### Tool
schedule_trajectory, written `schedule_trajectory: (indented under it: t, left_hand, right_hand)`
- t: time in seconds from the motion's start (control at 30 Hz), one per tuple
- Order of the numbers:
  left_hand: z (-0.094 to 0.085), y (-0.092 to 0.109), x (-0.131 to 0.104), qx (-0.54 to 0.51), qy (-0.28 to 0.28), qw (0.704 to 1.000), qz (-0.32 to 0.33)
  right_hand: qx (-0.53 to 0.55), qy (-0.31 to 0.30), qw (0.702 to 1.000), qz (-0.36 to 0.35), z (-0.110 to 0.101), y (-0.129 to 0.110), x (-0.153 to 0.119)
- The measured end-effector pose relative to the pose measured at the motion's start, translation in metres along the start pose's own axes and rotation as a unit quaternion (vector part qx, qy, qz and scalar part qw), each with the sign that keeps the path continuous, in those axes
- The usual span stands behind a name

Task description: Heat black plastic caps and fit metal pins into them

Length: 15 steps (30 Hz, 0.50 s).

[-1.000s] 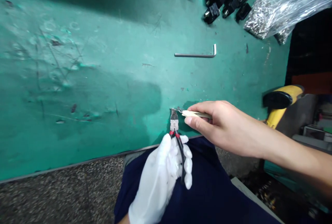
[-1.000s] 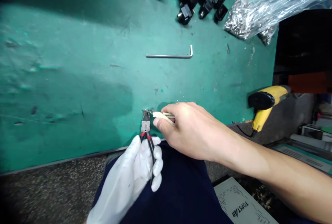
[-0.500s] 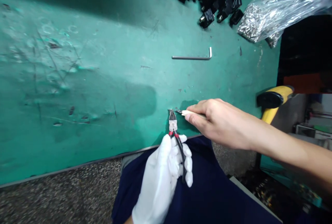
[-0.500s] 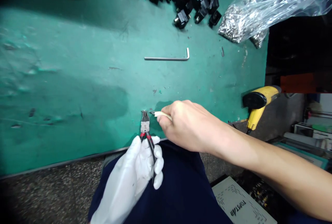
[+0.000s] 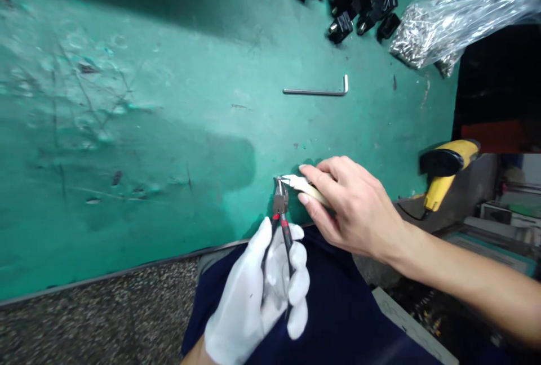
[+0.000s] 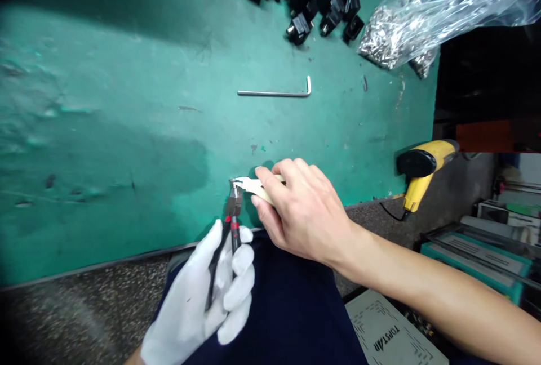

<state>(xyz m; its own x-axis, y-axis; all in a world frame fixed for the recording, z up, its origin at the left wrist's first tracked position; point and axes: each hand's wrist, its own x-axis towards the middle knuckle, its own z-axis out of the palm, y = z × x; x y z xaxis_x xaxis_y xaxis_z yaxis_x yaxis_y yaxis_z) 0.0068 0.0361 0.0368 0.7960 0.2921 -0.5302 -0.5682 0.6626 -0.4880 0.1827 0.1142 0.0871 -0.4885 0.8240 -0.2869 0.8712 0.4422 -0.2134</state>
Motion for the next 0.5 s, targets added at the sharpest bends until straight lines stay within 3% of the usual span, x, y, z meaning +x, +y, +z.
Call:
schedule_trajectory:
  t: [0.23, 0.37, 0.5]
  left_hand:
    - [-0.011, -0.005, -0.005, -0.066, -0.026, 0.997, 0.001]
    - [-0.02, 0.002, -0.006, -0.054, -0.022, 0.998, -0.032]
    - [-0.016, 0.001, -0.006, -0.048, -0.03, 0.998, -0.035]
  right_hand:
    - [-0.089, 0.027, 0.995, -0.047, 0.01, 0.004, 0.0]
    - [-0.086, 0.034, 0.994, -0.062, 0.013, 0.007, -0.001]
    - [-0.064, 0.038, 0.995, -0.066, 0.014, 0.01, -0.002]
